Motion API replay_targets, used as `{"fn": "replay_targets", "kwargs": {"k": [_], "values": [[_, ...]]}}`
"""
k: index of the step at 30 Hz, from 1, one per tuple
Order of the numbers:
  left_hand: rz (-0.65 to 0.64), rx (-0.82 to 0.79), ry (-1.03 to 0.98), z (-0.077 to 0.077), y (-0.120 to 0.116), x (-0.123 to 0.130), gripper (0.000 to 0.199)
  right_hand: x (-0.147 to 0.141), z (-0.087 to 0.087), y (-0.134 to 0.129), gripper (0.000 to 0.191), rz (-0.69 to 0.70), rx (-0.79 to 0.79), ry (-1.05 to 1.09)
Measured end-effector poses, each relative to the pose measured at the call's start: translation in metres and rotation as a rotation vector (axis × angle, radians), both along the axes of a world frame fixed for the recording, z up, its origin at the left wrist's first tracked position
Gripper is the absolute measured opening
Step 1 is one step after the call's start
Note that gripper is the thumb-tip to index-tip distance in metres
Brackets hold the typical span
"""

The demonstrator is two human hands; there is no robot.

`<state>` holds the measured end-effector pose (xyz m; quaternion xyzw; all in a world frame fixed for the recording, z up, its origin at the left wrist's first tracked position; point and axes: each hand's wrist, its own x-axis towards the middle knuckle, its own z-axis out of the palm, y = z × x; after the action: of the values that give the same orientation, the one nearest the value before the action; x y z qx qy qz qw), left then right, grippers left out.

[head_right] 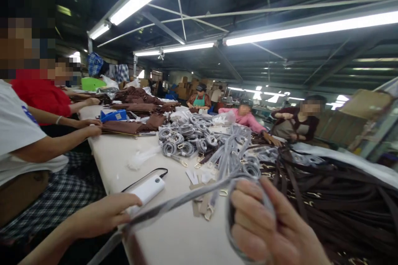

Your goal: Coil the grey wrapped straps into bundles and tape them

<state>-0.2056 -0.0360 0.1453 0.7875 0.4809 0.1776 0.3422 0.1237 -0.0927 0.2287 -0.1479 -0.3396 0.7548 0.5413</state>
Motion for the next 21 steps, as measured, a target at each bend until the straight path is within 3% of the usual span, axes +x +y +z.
{"fn": "replay_targets", "kwargs": {"k": [1, 3, 6, 9, 11, 13, 17, 21], "values": [[0.101, 0.109, -0.035, -0.009, 0.0, 0.012, 0.048, -0.006, -0.001, 0.0, 0.025, 0.06, -0.052, 0.057], [0.166, 0.255, -0.209, -0.025, -0.004, 0.049, 0.061, -0.022, -0.005, 0.003, 0.021, 0.193, -0.133, 0.157], [0.047, 0.493, -0.488, -0.04, -0.014, 0.117, 0.073, -0.043, -0.008, 0.008, 0.021, 0.251, -0.145, 0.182], [0.039, 0.497, -0.6, -0.041, -0.017, 0.17, 0.049, -0.045, -0.001, 0.007, 0.023, 0.215, -0.101, 0.131], [0.015, 0.416, -0.62, -0.037, -0.015, 0.184, 0.039, -0.034, 0.006, 0.008, 0.024, 0.124, -0.026, 0.081], [-0.053, 0.252, -0.626, -0.036, -0.012, 0.186, 0.05, -0.02, 0.007, 0.014, 0.023, -0.072, 0.061, 0.026], [-0.287, -0.33, -0.697, -0.041, -0.013, 0.175, 0.066, 0.0, -0.009, 0.035, 0.025, -0.484, 0.241, -0.103], [-0.243, -0.668, -0.812, -0.049, -0.017, 0.163, 0.059, 0.002, -0.026, 0.049, 0.031, -0.494, 0.255, -0.175]]}}
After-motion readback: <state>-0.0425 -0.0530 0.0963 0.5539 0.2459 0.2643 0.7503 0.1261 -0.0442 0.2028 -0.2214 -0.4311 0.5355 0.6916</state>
